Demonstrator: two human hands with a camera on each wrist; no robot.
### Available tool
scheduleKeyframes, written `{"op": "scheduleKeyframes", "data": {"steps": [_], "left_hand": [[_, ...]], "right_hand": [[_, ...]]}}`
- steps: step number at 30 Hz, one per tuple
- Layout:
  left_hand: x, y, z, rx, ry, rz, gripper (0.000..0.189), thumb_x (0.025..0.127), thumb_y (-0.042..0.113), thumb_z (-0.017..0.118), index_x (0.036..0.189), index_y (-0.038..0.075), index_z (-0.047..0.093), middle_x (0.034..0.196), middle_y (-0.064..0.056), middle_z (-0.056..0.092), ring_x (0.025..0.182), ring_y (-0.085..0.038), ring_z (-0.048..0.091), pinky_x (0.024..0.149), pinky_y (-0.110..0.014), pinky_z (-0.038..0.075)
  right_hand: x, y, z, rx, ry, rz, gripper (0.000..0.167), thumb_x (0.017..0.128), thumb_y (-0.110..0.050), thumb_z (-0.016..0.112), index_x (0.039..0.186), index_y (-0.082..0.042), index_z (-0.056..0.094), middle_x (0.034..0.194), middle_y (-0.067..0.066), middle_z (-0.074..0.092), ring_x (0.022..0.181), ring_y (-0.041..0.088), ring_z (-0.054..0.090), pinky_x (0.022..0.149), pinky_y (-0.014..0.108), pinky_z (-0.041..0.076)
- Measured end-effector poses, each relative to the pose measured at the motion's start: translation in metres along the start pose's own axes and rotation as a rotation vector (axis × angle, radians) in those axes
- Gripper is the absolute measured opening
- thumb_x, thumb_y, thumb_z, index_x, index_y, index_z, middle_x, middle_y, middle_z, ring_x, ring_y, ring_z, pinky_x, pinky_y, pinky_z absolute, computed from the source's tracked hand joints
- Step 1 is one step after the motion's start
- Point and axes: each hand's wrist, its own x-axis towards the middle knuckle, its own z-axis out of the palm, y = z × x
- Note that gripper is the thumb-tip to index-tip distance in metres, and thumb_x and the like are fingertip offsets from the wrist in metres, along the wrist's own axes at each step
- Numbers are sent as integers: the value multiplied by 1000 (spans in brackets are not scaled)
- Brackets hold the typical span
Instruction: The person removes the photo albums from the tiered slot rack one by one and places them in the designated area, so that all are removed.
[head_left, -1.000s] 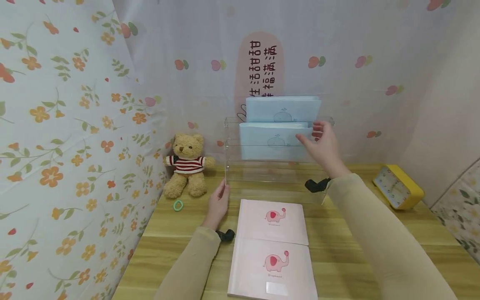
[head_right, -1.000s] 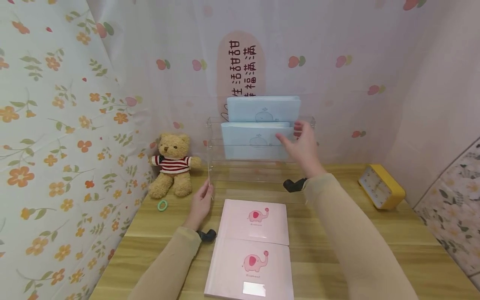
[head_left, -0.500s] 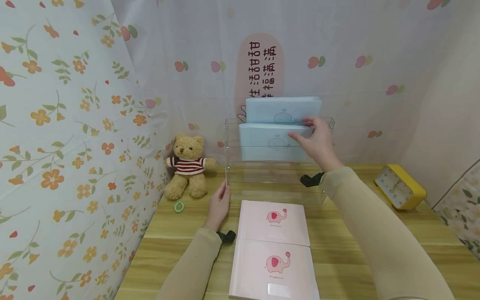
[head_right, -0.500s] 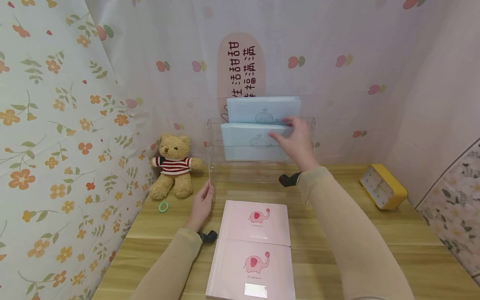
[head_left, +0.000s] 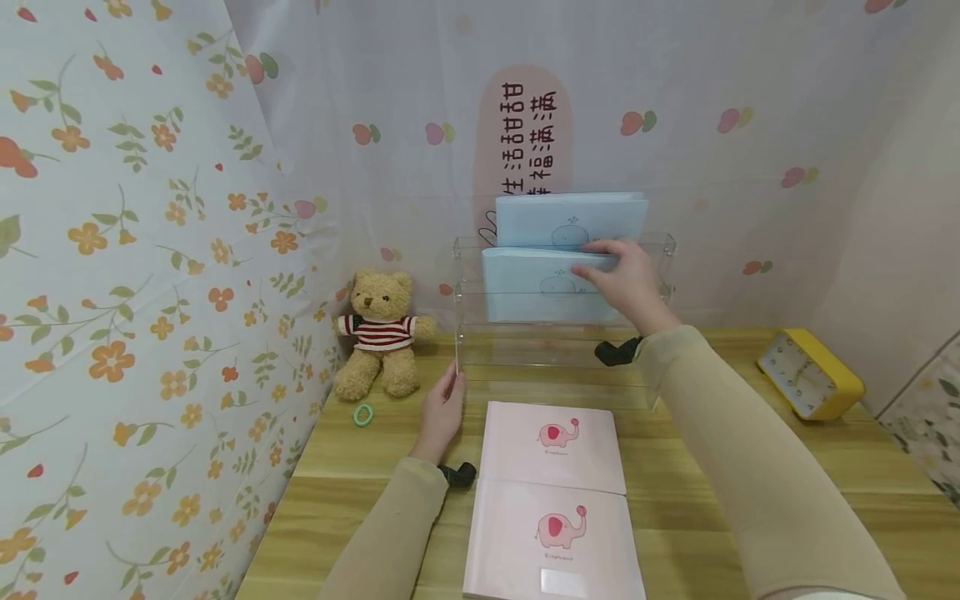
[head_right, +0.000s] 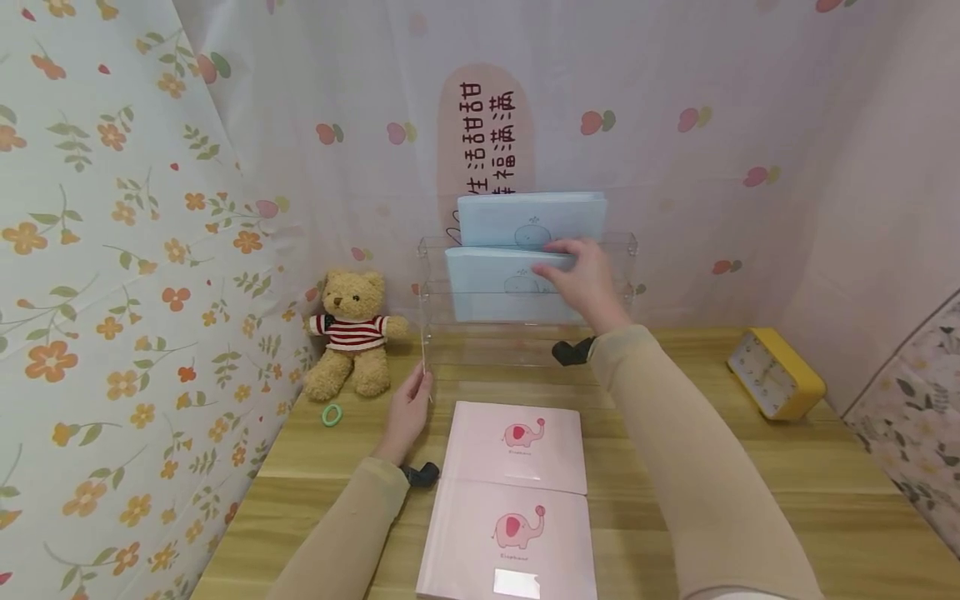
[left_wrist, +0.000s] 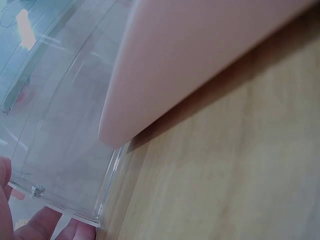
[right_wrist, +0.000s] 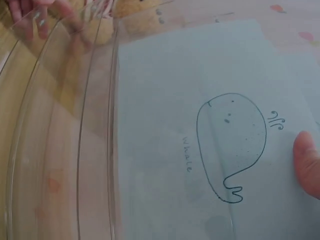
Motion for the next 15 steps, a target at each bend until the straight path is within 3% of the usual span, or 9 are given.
{"op": "scheduleKeyframes", "data": {"steps": [7, 15], "left_hand": [[1, 0, 1, 1, 8, 4, 52, 115, 43, 59, 163, 23, 57, 163, -11, 61, 149, -37, 61, 125, -56, 49], [1, 0, 1, -1, 13, 13, 50, 115, 39, 60, 162, 23, 58, 163, -11, 60, 150, -38, 59, 126, -57, 48]], "right_hand": [[-1, -2, 2, 26, 11, 50, 38, 101, -36, 83, 131, -13, 78, 154, 17, 61, 149, 41, 51, 122, 62, 45], [-9, -2, 8, 104, 118, -9, 34, 101, -33, 83, 125, -11, 80, 143, 16, 63, 138, 38, 56, 106, 52, 50]]}}
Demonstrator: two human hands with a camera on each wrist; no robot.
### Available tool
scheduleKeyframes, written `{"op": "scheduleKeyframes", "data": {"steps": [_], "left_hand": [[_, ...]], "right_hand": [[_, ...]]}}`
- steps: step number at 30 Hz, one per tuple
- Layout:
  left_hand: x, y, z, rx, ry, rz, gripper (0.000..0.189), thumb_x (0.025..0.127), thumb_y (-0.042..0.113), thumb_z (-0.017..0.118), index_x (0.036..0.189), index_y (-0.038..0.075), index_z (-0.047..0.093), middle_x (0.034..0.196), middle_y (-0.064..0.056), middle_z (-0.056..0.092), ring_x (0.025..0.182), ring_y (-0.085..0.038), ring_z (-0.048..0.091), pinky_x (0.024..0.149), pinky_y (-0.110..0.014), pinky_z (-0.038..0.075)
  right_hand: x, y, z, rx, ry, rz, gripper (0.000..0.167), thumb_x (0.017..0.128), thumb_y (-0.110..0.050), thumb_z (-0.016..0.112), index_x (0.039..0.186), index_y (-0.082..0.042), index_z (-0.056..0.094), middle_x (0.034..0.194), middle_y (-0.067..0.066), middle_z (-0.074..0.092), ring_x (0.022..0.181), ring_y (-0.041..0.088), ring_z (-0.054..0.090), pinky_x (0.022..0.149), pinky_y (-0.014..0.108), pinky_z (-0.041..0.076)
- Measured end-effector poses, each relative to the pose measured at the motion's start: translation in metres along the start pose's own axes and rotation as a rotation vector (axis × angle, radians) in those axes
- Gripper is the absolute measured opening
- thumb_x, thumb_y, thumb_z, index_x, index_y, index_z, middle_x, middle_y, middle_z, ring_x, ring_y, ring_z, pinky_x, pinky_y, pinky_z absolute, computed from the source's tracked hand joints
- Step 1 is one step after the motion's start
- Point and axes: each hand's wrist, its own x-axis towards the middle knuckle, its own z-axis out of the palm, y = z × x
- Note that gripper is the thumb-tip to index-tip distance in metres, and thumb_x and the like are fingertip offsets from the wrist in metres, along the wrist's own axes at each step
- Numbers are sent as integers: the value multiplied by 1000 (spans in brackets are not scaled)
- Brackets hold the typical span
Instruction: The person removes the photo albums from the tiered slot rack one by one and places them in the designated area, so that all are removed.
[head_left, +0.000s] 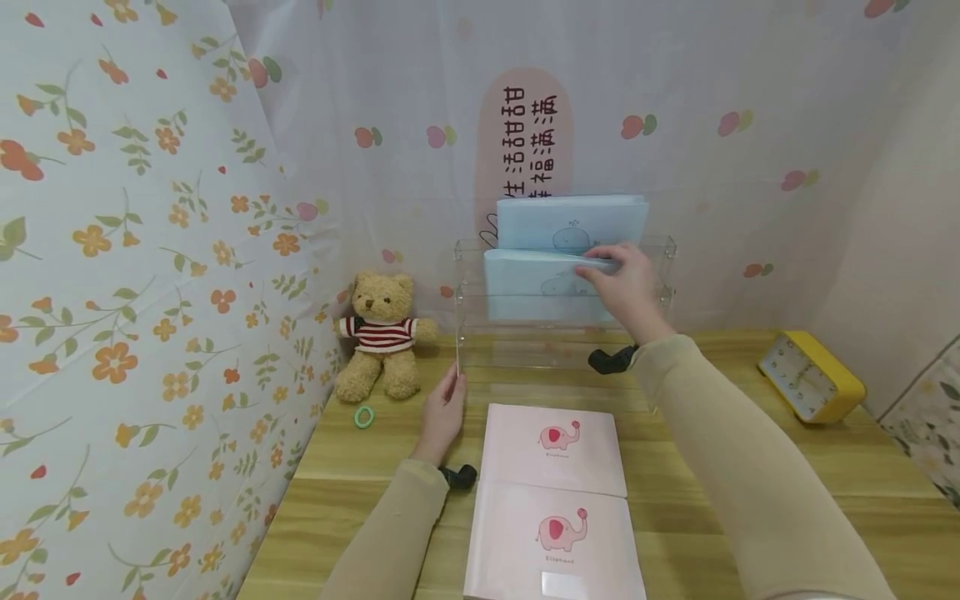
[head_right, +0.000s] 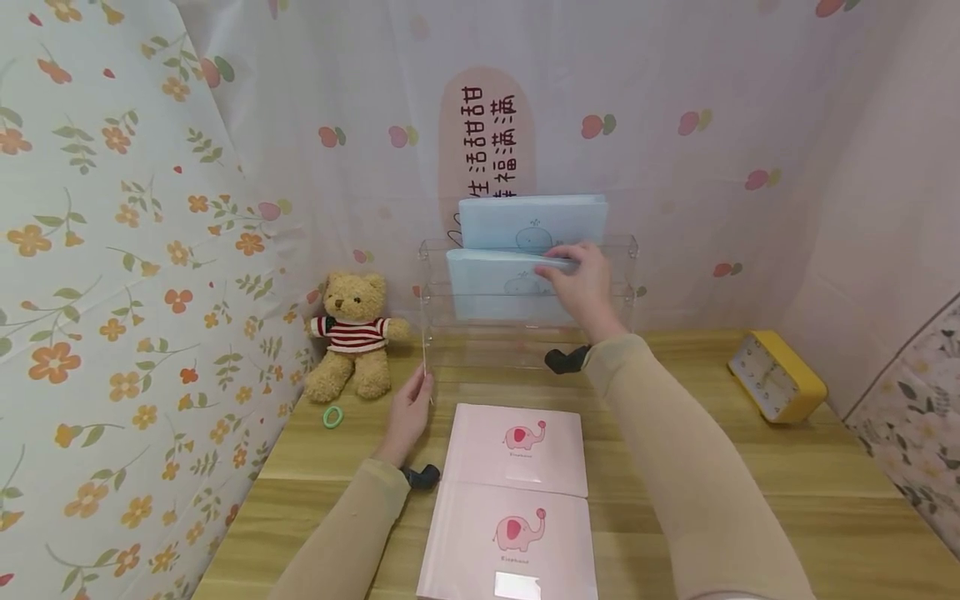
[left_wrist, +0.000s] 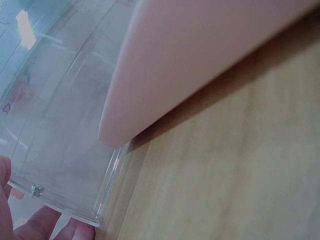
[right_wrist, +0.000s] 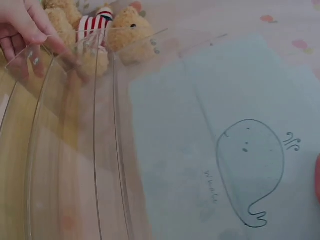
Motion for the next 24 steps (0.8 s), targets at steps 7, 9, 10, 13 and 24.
{"op": "scheduleKeyframes", "data": {"steps": [7, 9, 10, 13, 24], "left_hand": [[0, -1, 2, -7, -2, 8, 49, 116, 34, 58, 162, 20, 57, 163, -14, 60, 150, -40, 59, 125, -60, 48], [0, 0, 2, -19, -3, 3, 49, 115, 33, 59, 162, 20, 57, 164, -14, 59, 151, -40, 57, 126, -59, 47], [0, -1, 2, -15, -1, 0, 49, 115, 34, 60, 162, 20, 57, 164, -13, 59, 151, -40, 57, 126, -59, 47], [0, -1, 2, -18, -3, -5, 49, 115, 34, 60, 162, 20, 57, 164, -13, 58, 152, -40, 56, 127, -59, 46], [-1, 2, 0, -22, -10, 11, 52, 115, 36, 60, 163, 18, 55, 166, -13, 56, 154, -38, 54, 128, -57, 45]], "right_hand": [[-9, -6, -4, 139, 191, -87, 30, 96, -27, 89, 116, -6, 82, 112, -5, 58, 115, 14, 53, 95, 25, 42], [-14, -11, -9, 193, 241, -127, 28, 95, -23, 90, 114, -4, 82, 105, -12, 53, 110, 7, 50, 92, 21, 42], [-17, -13, -13, 218, 266, -147, 28, 94, -20, 91, 113, -2, 82, 103, -15, 51, 109, 4, 49, 92, 20, 42], [-26, -18, -26, 277, 337, -200, 25, 93, -12, 91, 113, 1, 81, 100, -19, 48, 106, -1, 48, 91, 17, 44], [-71, 1, -78, 272, 593, -103, 28, 92, -14, 91, 116, -1, 82, 102, -25, 53, 111, 1, 59, 90, 15, 56]]}}
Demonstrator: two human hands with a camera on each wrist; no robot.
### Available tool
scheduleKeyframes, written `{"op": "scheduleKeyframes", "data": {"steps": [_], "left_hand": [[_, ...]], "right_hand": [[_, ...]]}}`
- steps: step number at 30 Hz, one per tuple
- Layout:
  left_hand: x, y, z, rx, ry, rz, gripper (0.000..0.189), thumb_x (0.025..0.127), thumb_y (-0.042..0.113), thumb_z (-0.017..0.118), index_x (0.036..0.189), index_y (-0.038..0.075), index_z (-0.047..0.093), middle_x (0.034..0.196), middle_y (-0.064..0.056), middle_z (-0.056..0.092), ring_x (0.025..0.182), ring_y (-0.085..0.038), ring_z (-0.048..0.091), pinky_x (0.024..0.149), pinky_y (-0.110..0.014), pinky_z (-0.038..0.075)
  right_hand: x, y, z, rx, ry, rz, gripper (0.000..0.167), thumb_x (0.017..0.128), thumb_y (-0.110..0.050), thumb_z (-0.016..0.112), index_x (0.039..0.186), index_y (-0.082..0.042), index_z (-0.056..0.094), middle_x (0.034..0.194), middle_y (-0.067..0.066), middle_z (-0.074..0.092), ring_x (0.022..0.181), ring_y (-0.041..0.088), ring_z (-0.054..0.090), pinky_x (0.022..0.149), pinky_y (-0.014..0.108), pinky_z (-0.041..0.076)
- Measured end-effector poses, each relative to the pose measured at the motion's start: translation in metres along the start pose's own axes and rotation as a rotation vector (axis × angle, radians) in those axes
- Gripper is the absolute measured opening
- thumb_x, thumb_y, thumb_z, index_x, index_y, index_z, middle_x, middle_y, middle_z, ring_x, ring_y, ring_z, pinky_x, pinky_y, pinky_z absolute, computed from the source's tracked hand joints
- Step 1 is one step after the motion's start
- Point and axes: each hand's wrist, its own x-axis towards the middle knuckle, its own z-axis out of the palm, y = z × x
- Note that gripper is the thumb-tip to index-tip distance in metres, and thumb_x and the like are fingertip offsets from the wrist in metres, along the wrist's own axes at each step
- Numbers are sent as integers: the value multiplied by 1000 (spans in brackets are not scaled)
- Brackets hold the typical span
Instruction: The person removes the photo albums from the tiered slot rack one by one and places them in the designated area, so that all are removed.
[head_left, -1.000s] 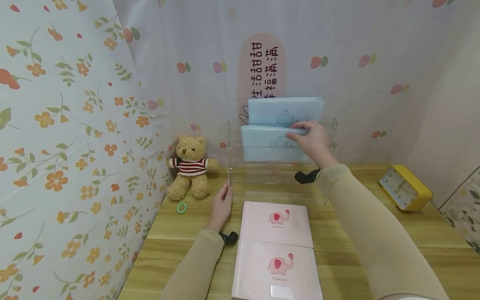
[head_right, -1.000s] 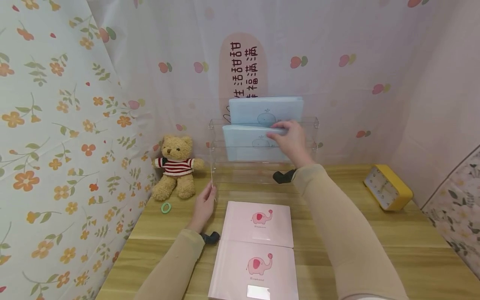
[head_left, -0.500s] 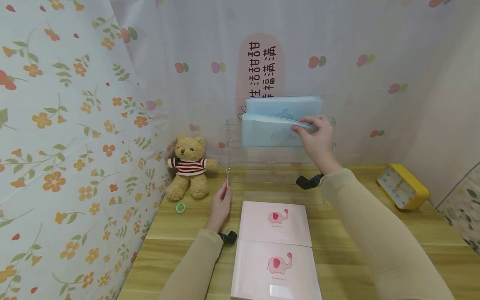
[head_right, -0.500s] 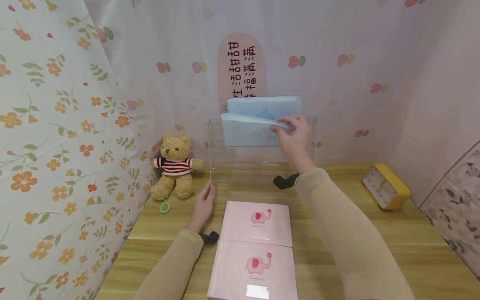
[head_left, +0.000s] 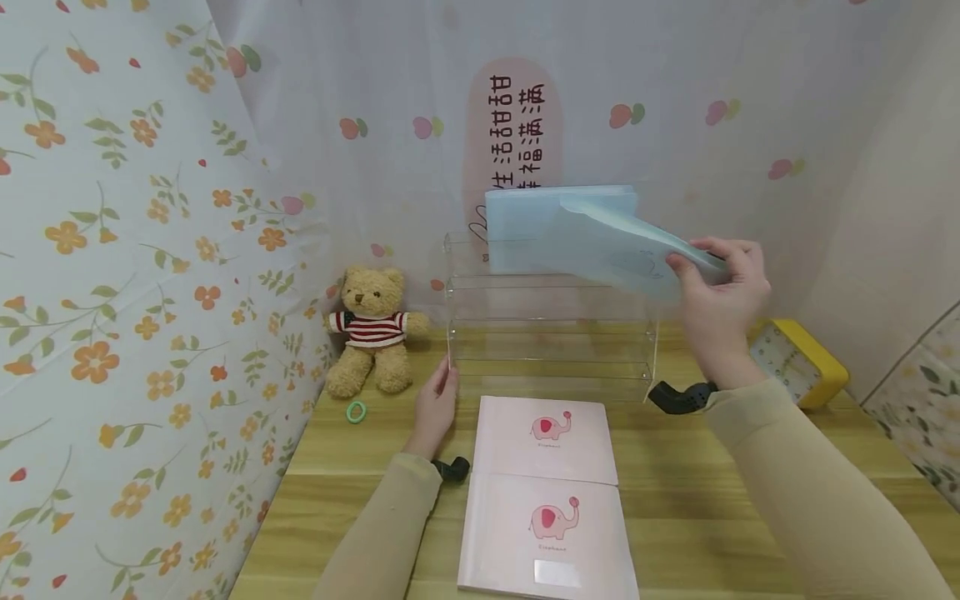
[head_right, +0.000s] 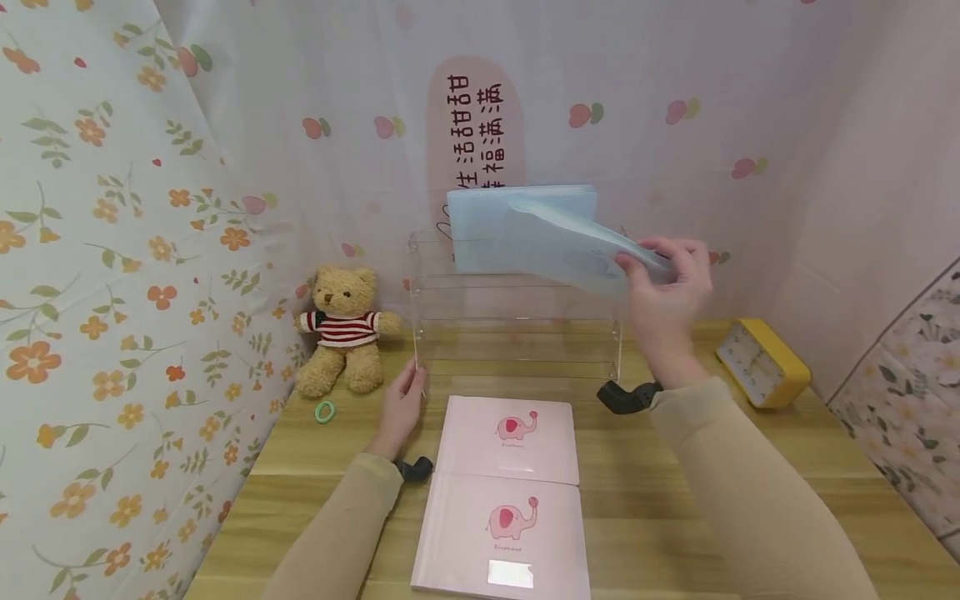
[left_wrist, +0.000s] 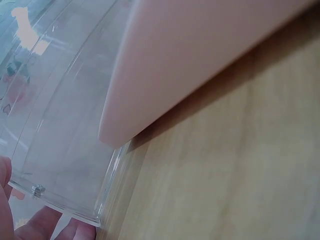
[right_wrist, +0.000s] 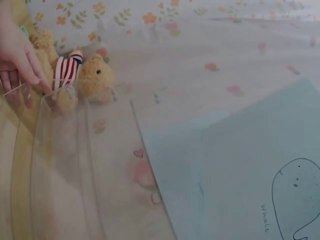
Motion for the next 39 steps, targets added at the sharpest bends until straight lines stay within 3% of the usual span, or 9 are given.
{"op": "scheduleKeyframes", "data": {"steps": [9, 22, 26, 33, 39], "left_hand": [[0, 0, -1, 14, 6, 6, 50, 115, 37, 60, 162, 20, 57, 163, -13, 59, 152, -38, 57, 127, -57, 47], [3, -2, -1, -13, 1, 28, 50, 115, 36, 60, 162, 19, 57, 164, -13, 59, 154, -37, 55, 128, -56, 46], [2, -3, 0, -19, 1, 29, 50, 115, 36, 60, 162, 19, 58, 164, -13, 59, 153, -38, 55, 128, -57, 46], [2, -5, 1, -12, 5, 28, 49, 115, 35, 61, 161, 18, 58, 163, -13, 59, 153, -38, 55, 128, -57, 46], [2, -2, 0, 4, 0, 7, 50, 115, 38, 61, 162, 22, 57, 165, -12, 58, 155, -38, 54, 129, -57, 44]], "right_hand": [[-16, 17, -48, -1, 144, 117, 31, 92, -16, 92, 118, -3, 83, 106, -19, 58, 110, 5, 69, 92, 13, 61], [-32, 55, -102, -94, 327, 120, 31, 89, -21, 94, 113, -4, 85, 98, -23, 54, 96, -1, 65, 89, 15, 58], [-39, 59, -112, -100, 379, 145, 30, 90, -19, 93, 113, -3, 84, 100, -23, 54, 99, -1, 63, 88, 17, 56], [-46, 61, -124, -115, 412, 229, 30, 92, -22, 91, 117, -5, 83, 106, -20, 51, 109, 0, 59, 100, 22, 56], [-42, 76, -128, -138, 393, 334, 32, 95, -26, 88, 122, -10, 82, 112, -19, 49, 114, -1, 56, 105, 24, 55]]}}
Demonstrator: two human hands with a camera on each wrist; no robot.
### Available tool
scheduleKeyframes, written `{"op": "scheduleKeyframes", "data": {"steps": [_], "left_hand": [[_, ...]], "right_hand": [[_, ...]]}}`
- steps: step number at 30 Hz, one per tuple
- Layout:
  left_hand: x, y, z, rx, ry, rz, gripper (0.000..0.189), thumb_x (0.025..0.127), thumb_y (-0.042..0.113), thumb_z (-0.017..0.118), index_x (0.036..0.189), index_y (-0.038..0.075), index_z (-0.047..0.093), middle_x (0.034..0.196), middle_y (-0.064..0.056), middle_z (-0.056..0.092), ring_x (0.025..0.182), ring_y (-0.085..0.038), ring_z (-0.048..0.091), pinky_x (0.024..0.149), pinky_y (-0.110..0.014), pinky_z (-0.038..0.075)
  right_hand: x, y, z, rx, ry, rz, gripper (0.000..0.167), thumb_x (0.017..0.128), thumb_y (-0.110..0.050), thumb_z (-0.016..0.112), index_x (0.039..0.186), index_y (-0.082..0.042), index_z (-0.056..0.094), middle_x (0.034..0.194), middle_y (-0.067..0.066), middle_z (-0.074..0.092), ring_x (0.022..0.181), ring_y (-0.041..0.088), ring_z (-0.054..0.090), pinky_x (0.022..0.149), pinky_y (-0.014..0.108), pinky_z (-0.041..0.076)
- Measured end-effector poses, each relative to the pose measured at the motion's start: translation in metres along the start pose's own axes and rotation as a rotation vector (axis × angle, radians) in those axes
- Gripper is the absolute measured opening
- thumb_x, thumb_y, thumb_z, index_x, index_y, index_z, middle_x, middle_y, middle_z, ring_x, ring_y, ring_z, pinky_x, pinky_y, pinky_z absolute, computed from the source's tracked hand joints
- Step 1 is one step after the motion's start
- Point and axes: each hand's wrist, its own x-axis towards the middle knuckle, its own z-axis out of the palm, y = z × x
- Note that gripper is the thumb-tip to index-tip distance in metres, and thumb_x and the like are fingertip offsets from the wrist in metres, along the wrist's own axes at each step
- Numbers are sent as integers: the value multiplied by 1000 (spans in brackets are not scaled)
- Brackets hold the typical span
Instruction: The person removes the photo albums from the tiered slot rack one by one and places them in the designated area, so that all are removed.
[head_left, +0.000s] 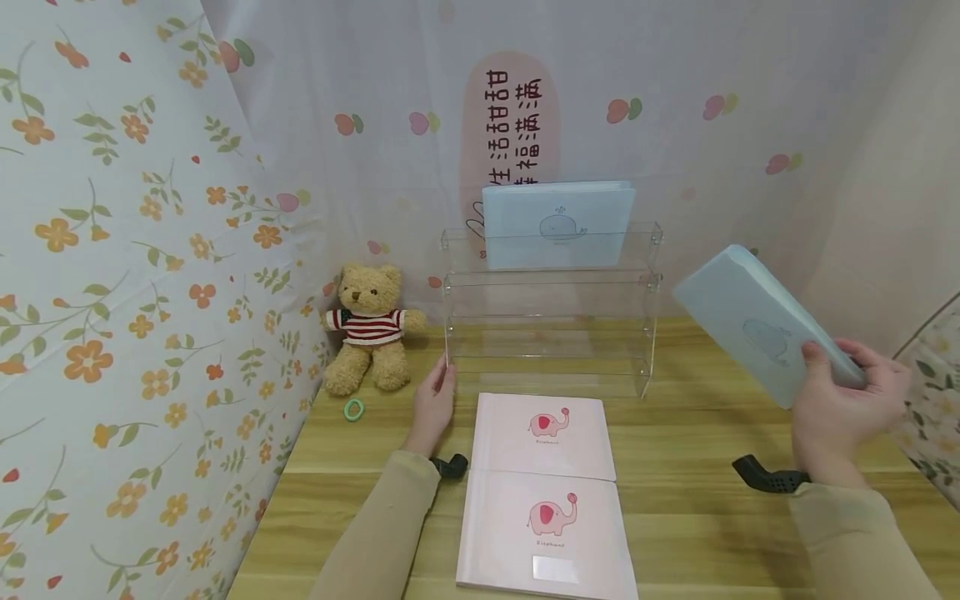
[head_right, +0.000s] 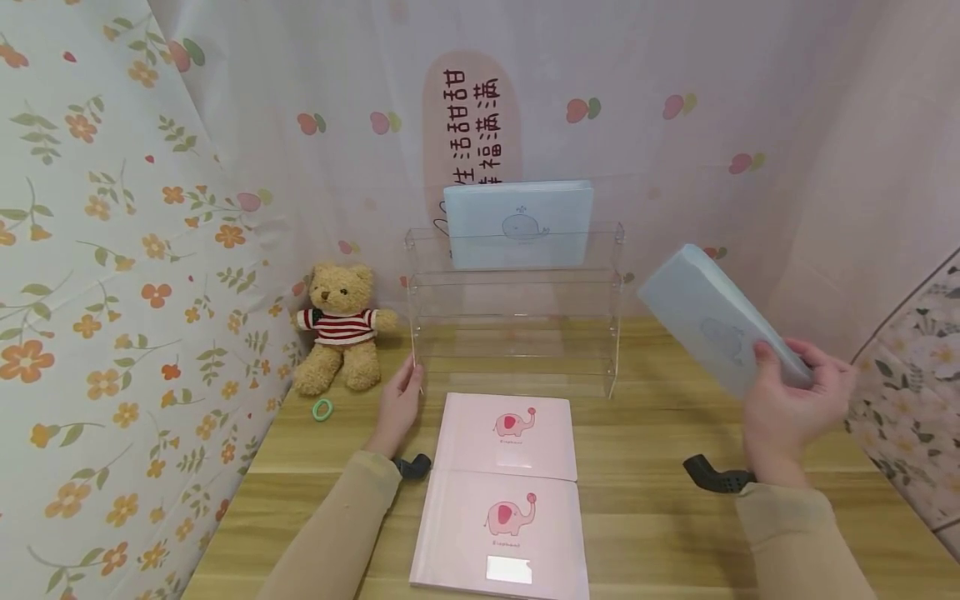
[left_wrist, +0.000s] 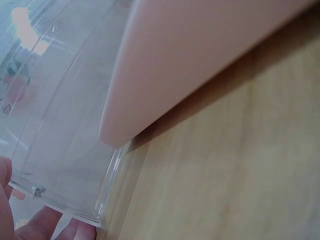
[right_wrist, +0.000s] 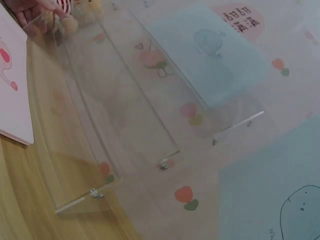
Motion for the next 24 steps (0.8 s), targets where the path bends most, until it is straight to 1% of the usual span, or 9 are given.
{"op": "scheduleKeyframes", "data": {"steps": [3, 7, 11, 13, 15, 19, 21, 24], "left_hand": [[0, -1, 0, 12, 0, -6, 51, 115, 40, 59, 163, 23, 57, 164, -12, 59, 154, -38, 55, 129, -57, 45], [0, -1, 0, 18, 3, -4, 51, 115, 40, 59, 163, 22, 57, 163, -13, 60, 152, -38, 56, 127, -58, 46], [-1, 2, 0, 7, -5, -10, 51, 115, 38, 60, 163, 20, 56, 165, -13, 58, 153, -38, 55, 128, -57, 46], [-1, 3, 0, 5, -6, -16, 51, 115, 38, 60, 163, 20, 56, 165, -13, 57, 154, -38, 55, 128, -57, 46], [-2, 4, 0, 7, -4, -21, 51, 115, 37, 60, 163, 20, 56, 165, -13, 57, 154, -38, 55, 128, -56, 45], [-1, 5, 0, 12, 4, -17, 51, 115, 36, 60, 163, 19, 56, 165, -13, 58, 153, -37, 55, 128, -56, 46], [-1, 5, 0, 9, 7, -13, 50, 115, 36, 60, 162, 18, 57, 164, -13, 58, 153, -38, 56, 127, -56, 46], [-1, 3, 0, 6, 6, -11, 50, 115, 34, 60, 162, 17, 57, 164, -14, 58, 152, -38, 57, 127, -56, 47]], "right_hand": [[6, 11, 3, -14, -23, 44, 31, 95, -24, 88, 123, -12, 83, 110, -19, 50, 112, -2, 53, 102, 22, 50], [16, 27, 11, -64, -63, 72, 29, 95, -22, 89, 122, -16, 84, 105, -23, 49, 107, -6, 47, 95, 18, 42], [23, 43, 18, -136, -120, 91, 28, 95, -24, 88, 123, -20, 84, 103, -26, 46, 104, -9, 43, 89, 16, 41], [25, 49, 22, -176, -146, 93, 30, 95, -26, 88, 124, -20, 84, 102, -27, 45, 104, -9, 43, 87, 16, 41], [27, 54, 25, -215, -175, 105, 33, 96, -28, 87, 127, -21, 83, 104, -27, 43, 108, -9, 41, 88, 16, 42], [28, 59, 31, -262, -252, 169, 36, 97, -34, 86, 133, -28, 81, 113, -30, 41, 122, -5, 41, 94, 19, 43], [30, 61, 34, -287, -289, 199, 38, 98, -37, 84, 134, -31, 80, 114, -31, 40, 123, -4, 40, 93, 20, 44], [31, 63, 37, -322, -322, 231, 40, 97, -42, 84, 136, -32, 79, 112, -31, 40, 119, -5, 38, 90, 20, 43]]}}
